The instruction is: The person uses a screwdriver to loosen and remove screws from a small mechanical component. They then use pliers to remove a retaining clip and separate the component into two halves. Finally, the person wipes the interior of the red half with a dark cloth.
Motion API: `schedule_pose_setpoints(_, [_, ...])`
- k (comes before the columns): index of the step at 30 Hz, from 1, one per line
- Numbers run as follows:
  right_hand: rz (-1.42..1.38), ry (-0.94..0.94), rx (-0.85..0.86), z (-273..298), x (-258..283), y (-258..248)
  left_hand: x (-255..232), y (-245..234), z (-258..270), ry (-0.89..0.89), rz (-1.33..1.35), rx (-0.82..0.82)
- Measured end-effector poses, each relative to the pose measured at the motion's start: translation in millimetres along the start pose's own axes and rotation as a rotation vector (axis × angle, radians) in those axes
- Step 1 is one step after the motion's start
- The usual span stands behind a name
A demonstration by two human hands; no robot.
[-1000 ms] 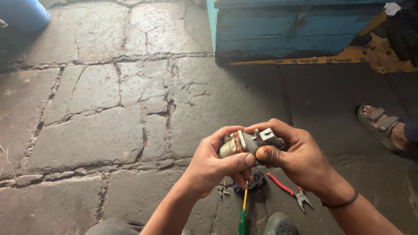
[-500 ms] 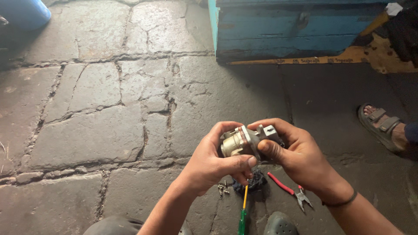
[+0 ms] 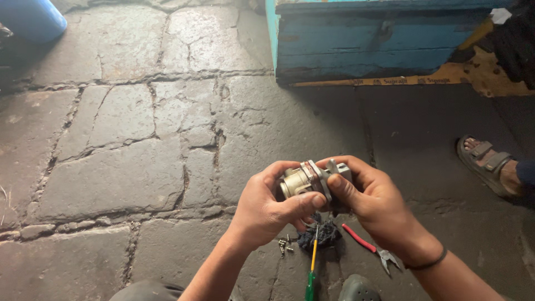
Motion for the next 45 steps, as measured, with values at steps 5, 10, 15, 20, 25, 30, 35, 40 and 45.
schedule_pose_setpoints(5, [-0.208,0.147,0.001,-3.9,-12.7,4.2,7.3,-9.1,-2.4,-0.044,0.069,-0.059])
schedule_pose_setpoints(10, [-0.414,0.302,-0.062,-4.6,-24.5,1.4,-2.7,-1.4,-4.4,0.036,0.122,0.056])
schedule_pose_setpoints(15, [-0.498,0.377,-0.043,-5.8,-36.1,1.5,-17.1,0.3,-6.2,0.175,-0.369,0.032])
schedule_pose_setpoints(20, [-0.569,0.418,0.139,-3.2,-47.8,14.7,-24.0,7.0,-7.2,0.303,-0.568,0.001])
schedule_pose_setpoints(25, [-0.546,0.523,0.175,4.9,-50.8,33.9,7.9,9.1,-2.9,0.274,-0.125,-0.040])
schedule_pose_setpoints(30, [-0.395,0.633,0.146,12.8,-53.4,43.8,41.5,-0.3,2.8,0.069,0.282,-0.131])
schedule_pose_setpoints(35, [-0.132,0.571,0.242,10.6,-50.8,42.7,33.9,8.1,-1.0,-0.034,0.833,0.038])
schedule_pose_setpoints(40, [0.544,0.331,0.046,-3.6,-27.1,2.3,29.0,-17.5,-6.9,0.003,0.768,-0.127])
schedule_pose_setpoints(45, [0.988,0.082,-0.156,18.6,53.3,-83.8,25.0,-31.2,-9.9,0.013,0.688,-0.163])
Point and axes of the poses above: each hand's wrist, its own z-axis away from the middle knuckle, its own y-axis out of the palm, x = y × z, the point moved 9 cm from there along -z, towards the middle knuckle, and after that the axes turned 10 degrees about y, right-handed, at the moved point
